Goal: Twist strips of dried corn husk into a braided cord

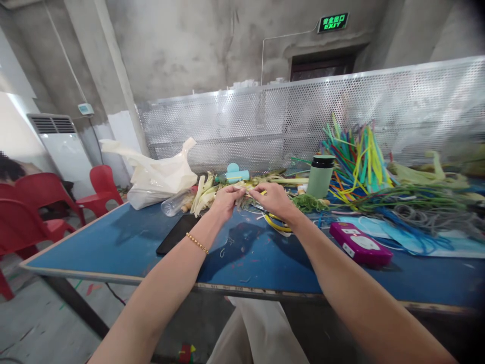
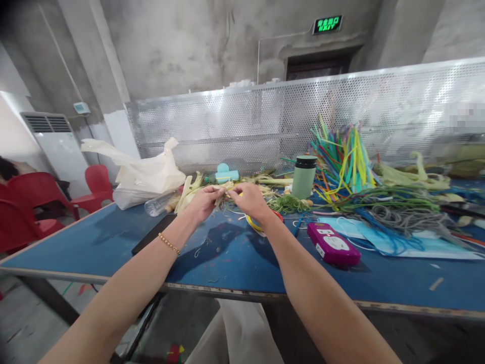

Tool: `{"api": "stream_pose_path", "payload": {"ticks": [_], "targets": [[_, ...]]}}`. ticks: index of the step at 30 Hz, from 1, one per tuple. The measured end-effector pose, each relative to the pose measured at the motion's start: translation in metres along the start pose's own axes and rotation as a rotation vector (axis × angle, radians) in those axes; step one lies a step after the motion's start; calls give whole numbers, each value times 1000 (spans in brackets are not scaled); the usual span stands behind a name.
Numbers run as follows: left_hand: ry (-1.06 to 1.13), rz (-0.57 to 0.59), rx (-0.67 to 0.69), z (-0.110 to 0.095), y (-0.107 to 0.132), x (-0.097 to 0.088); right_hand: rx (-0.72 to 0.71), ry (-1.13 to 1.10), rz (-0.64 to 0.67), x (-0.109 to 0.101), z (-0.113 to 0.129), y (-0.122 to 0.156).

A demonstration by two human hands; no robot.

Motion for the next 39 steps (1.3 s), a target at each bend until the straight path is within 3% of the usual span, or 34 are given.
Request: {"api": "stream_pose_path", "payload": {"ticks": [2, 5, 9, 15, 21, 34, 39], "targets": [[-5, 7, 21, 1, -1, 0, 129, -145, 129, 16, -10, 4], [6, 40, 32, 3, -1, 3, 244, -339, 205, 30, -20, 7], [-14, 74, -36, 9, 0, 6, 222, -420, 204, 29, -20, 6], [-53, 120, -80, 7, 3, 9, 219, -369, 168, 20, -17, 5], [-100, 76, -50, 5, 0, 5, 149, -355, 131, 14, -8, 3], [-32, 96, -61, 5, 4, 11, 161, -453, 131, 11, -2, 4], [-85, 128, 7, -5, 3, 13, 107, -354, 114, 12, -7, 0]]}}
Point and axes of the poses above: each hand's wrist, its own y-axis away from the middle knuckle, its own x-axis out of the palm, z = x × y, the point moved 10 cm from there along -y, towards the middle knuckle, and after that the axes turned 5 degrees about x, right-handed, at the moved point
